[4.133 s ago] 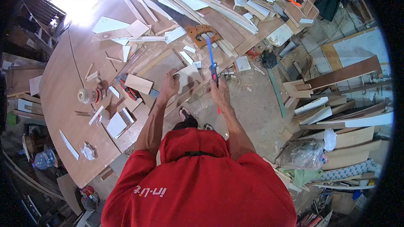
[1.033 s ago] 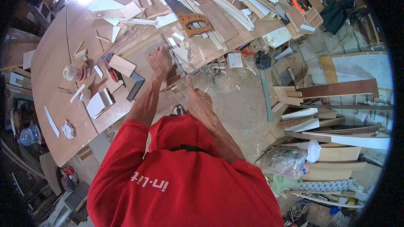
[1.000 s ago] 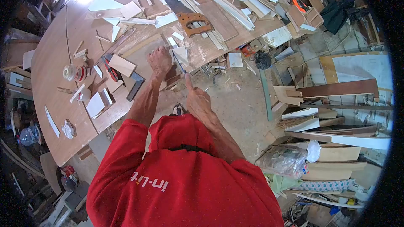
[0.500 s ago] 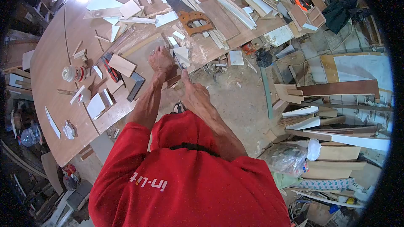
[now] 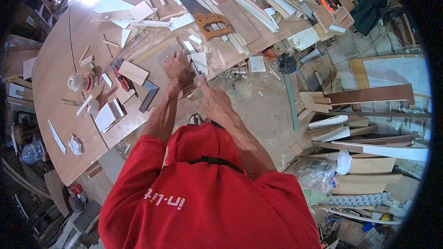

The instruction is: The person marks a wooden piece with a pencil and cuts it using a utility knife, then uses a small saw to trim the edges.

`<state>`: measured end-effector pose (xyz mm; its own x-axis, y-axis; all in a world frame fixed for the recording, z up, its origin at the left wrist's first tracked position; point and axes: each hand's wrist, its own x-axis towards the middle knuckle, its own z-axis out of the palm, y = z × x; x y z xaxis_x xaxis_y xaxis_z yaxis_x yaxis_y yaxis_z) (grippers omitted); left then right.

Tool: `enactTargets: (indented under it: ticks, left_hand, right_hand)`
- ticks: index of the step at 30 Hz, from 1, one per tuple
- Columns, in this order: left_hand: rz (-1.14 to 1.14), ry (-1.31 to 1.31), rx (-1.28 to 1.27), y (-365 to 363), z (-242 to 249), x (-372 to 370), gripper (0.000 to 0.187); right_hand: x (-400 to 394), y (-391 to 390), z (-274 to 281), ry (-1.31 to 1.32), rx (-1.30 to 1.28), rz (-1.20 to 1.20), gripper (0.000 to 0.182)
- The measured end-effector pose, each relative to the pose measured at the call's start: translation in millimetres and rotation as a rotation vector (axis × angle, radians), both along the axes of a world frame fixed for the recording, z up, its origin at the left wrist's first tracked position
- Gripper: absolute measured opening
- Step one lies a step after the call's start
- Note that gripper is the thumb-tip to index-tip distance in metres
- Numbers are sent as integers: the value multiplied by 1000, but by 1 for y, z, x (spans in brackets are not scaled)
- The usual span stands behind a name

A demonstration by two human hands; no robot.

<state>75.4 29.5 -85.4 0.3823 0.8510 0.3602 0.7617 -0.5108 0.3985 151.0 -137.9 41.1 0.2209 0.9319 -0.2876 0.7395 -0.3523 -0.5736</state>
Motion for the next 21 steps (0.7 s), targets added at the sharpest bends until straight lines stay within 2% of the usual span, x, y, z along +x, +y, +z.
enactTargets:
  ticks: [3, 5, 10, 12, 14, 15, 17, 21]
  left_hand:
    - [-39, 45, -35, -1, 3, -2, 21]
    - [-34, 40, -20, -4, -2, -4, 22]
    - [-5, -8, -25, 4, -2, -1, 23]
    - [57, -2, -52, 3, -5, -3, 25]
    - [65, 27, -76, 1, -3, -3, 26]
    - [76, 50, -95, 3, 1, -2, 27]
    - [96, 63, -145, 3, 10, 0, 28]
    - [75, 57, -309, 0, 30, -5, 27]
  right_hand:
    - [1, -2, 5, 11, -73, -15, 71]
    - [0, 7, -10, 63, 13, -30, 71]
    - [0, -34, 48, -12, -95, 5, 70]
    - [-2, -48, 52, -18, -162, -3, 68]
    - [-4, -57, 49, 5, -45, -191, 64]
    - [-3, -59, 38, 6, -36, -193, 64]
    - [0, -64, 4, 88, 184, -412, 51]
    - [8, -62, -15, 149, 123, -401, 38]
